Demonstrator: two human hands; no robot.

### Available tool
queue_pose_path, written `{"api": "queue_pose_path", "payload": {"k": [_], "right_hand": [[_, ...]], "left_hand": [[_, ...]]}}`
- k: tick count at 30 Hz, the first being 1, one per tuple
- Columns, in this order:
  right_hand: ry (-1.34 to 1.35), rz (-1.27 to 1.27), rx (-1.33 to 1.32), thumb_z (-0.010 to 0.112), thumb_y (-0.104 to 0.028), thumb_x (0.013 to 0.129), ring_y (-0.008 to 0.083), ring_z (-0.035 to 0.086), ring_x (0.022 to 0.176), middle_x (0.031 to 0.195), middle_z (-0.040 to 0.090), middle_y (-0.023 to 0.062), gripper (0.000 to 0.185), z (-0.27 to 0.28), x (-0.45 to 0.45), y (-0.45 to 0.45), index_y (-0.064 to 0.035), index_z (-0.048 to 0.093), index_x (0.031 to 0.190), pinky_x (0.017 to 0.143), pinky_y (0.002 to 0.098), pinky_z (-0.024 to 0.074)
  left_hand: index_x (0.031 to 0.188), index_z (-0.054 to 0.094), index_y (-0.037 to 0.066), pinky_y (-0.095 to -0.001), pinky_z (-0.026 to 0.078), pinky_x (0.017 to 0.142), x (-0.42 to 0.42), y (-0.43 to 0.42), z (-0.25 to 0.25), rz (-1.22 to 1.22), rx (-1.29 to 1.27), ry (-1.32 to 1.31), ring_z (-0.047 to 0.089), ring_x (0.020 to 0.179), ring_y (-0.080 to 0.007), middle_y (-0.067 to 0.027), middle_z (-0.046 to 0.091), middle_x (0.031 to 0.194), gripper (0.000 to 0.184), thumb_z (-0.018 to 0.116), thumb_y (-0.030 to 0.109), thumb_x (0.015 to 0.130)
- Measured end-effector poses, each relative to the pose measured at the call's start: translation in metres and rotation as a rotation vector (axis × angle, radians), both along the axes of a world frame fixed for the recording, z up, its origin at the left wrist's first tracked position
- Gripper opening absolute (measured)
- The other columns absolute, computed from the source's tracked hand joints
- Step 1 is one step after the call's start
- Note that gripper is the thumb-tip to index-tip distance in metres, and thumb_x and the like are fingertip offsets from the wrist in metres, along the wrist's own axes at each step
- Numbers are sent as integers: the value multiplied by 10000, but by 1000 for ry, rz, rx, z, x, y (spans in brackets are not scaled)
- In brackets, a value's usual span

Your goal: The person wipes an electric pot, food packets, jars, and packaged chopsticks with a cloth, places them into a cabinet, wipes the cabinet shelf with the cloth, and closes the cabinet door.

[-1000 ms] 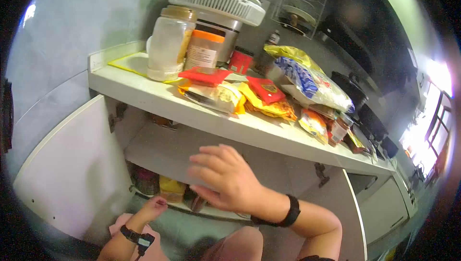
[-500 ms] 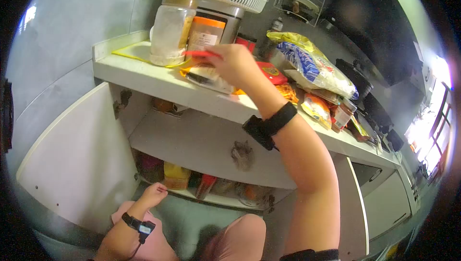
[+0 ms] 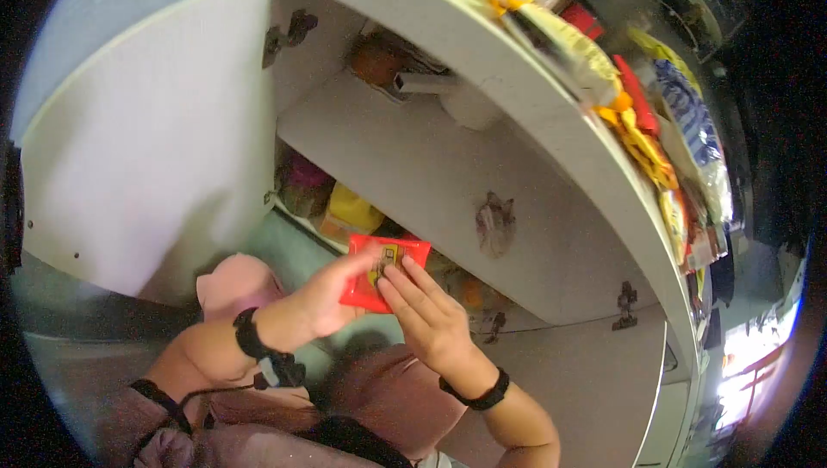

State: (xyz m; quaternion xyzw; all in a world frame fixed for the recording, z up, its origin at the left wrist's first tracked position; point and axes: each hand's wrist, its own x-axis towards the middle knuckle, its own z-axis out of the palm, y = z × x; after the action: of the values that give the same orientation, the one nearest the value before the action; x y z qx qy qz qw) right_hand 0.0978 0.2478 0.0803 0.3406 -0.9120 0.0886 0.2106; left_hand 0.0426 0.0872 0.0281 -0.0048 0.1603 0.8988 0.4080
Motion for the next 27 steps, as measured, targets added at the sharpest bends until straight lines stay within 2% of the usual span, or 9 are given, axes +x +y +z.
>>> {"api": "queue_pose_path", "payload": {"k": [4, 6, 8, 12, 16, 19, 20, 24, 27], "right_hand": [[-325, -129, -132, 594, -342, 839, 365, 258, 1343, 1402, 365, 192, 561, -27, -38, 55, -97, 452, 1323, 1078, 499, 220], [-160, -552, -161, 549, -435, 859, 389, 222, 1351, 1424, 333, 189, 585, -60, -75, 116, -91, 453, 1323, 1084, 485, 203], [-130, -831, 39, 572, -405, 853, 361, 184, 1370, 1458, 273, 180, 588, -92, -114, 178, -90, 441, 1331, 1088, 460, 205], [-120, -751, -123, 569, -313, 868, 338, 306, 1328, 1414, 357, 184, 478, -125, -130, 203, -81, 501, 1280, 1045, 444, 296], [-418, -704, -859, 560, -176, 874, 325, 590, 1012, 1165, 592, 129, 283, -75, -96, 90, -107, 624, 1141, 882, 397, 460], [-118, -305, -459, 584, -188, 846, 352, 490, 1107, 1190, 554, 130, 303, -68, -82, 2, -135, 624, 1142, 942, 438, 393], [-39, -241, -284, 587, -188, 836, 368, 444, 1154, 1212, 534, 138, 303, -71, -84, -23, -140, 628, 1133, 963, 460, 364], [9, -298, -346, 576, -180, 829, 372, 427, 1130, 1176, 532, 168, 274, -90, -101, -38, -117, 632, 1089, 953, 471, 340], [-78, -397, -724, 522, -167, 895, 287, 553, 885, 1004, 590, 138, 187, -96, -113, -17, -29, 620, 973, 776, 366, 445]], "left_hand": [[1213, 489, 93, -378, 528, 800, -34, 8, -51, 145, -141, 127, 604, 975, -186, -64, 600, 1096, 395, 601, 256, 872], [1254, 450, 37, -501, 420, 958, -57, 3, -58, 154, -63, 80, 535, 1118, -277, -132, 547, 1214, 466, 475, 369, 929], [1277, 436, 37, -516, 387, 984, -74, -5, -58, 171, 74, 78, 522, 1138, -289, -148, 536, 1234, 559, 401, 477, 933], [1293, 423, 41, -513, 380, 990, -81, -4, -60, 209, 129, 46, 511, 1152, -284, -146, 517, 1262, 608, 383, 522, 924], [1299, 412, 50, -503, 356, 1008, -78, 6, -65, 226, 159, 30, 482, 1180, -278, -138, 484, 1297, 626, 360, 546, 921], [1254, 449, 69, -419, 396, 978, -72, 25, -71, 287, 73, 80, 505, 1141, -232, -99, 527, 1233, 555, 354, 515, 938], [1233, 464, 80, -361, 405, 974, -62, 29, -64, 342, -232, 85, 510, 1128, -186, -68, 538, 1207, 502, 335, 479, 958], [1250, 446, 95, -337, 409, 972, -61, 27, -80, 279, -129, 115, 514, 1112, -155, -53, 524, 1222, 462, 334, 446, 971], [1287, 415, 100, -341, 405, 977, -52, 26, -73, 242, -222, 272, 500, 1128, -147, -57, 506, 1243, 474, 323, 444, 976]]}}
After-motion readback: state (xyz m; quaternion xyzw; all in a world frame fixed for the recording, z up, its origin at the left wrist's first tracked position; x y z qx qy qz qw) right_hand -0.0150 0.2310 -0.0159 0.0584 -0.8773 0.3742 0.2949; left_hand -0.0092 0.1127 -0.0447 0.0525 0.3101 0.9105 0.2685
